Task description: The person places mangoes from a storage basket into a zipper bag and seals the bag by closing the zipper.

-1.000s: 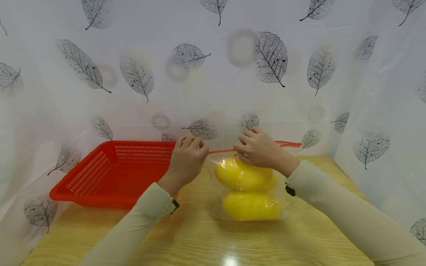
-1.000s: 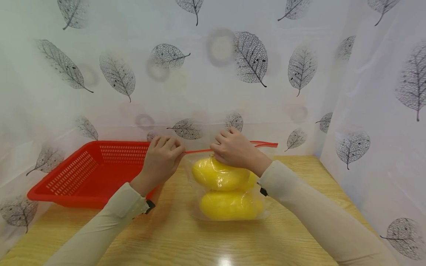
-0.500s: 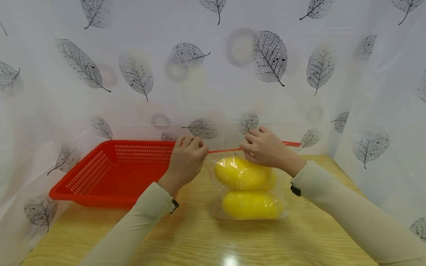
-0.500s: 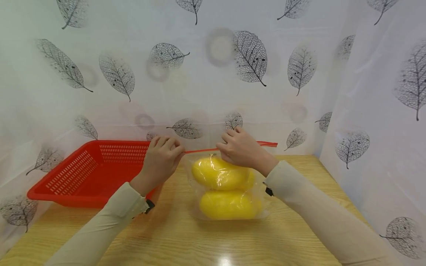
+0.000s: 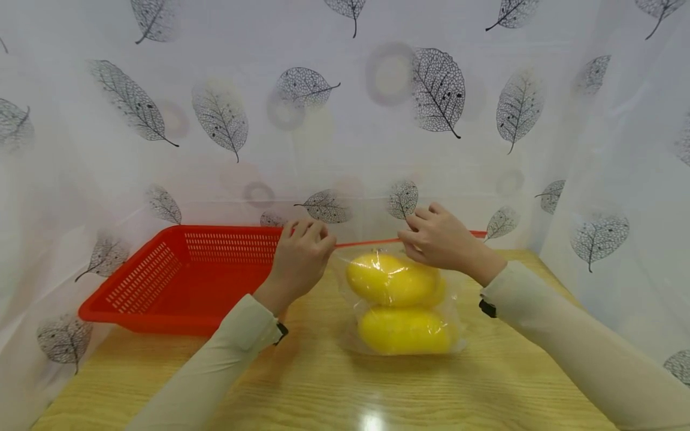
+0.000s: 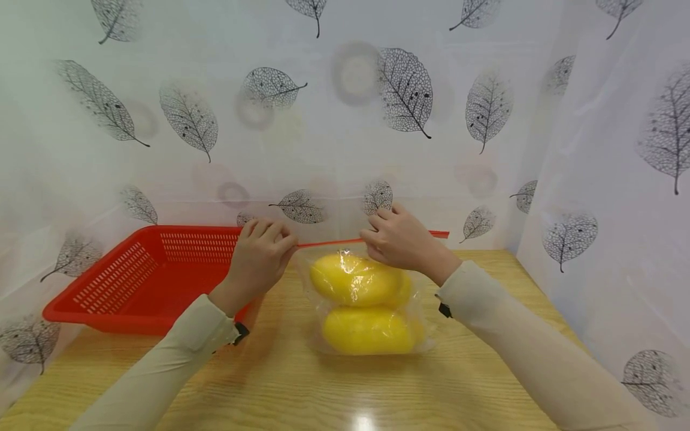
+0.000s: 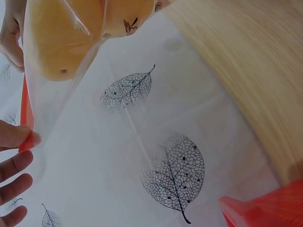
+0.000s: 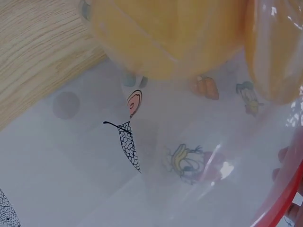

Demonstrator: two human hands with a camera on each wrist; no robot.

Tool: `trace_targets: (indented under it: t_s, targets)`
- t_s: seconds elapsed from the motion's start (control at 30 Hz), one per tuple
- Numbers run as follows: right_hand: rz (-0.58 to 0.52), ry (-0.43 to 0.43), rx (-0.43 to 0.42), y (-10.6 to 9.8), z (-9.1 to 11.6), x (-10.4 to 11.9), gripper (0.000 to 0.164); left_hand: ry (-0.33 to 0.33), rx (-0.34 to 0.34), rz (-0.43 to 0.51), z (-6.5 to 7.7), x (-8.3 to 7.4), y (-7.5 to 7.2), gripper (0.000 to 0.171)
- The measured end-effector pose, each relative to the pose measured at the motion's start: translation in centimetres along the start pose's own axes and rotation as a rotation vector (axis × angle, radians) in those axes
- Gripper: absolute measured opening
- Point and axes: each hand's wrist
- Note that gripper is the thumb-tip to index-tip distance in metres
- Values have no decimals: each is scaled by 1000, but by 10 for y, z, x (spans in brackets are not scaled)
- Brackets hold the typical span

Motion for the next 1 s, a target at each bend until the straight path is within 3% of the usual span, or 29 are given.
trace_targets:
  t_s: [0.63, 1.0]
  targets:
    - [3, 23, -1, -4, 14, -7, 45, -2, 6, 8, 2, 2, 0, 5]
    - [-7, 22, -25, -4, 21, -12, 38, 0, -2, 19, 3, 2, 1, 7]
Point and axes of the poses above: each hand's wrist, its own z-axis away from the middle knuckle, its own y-axis out of the palm, x = y × z, and after that the axes turned 10 degrees about -x, right-handed
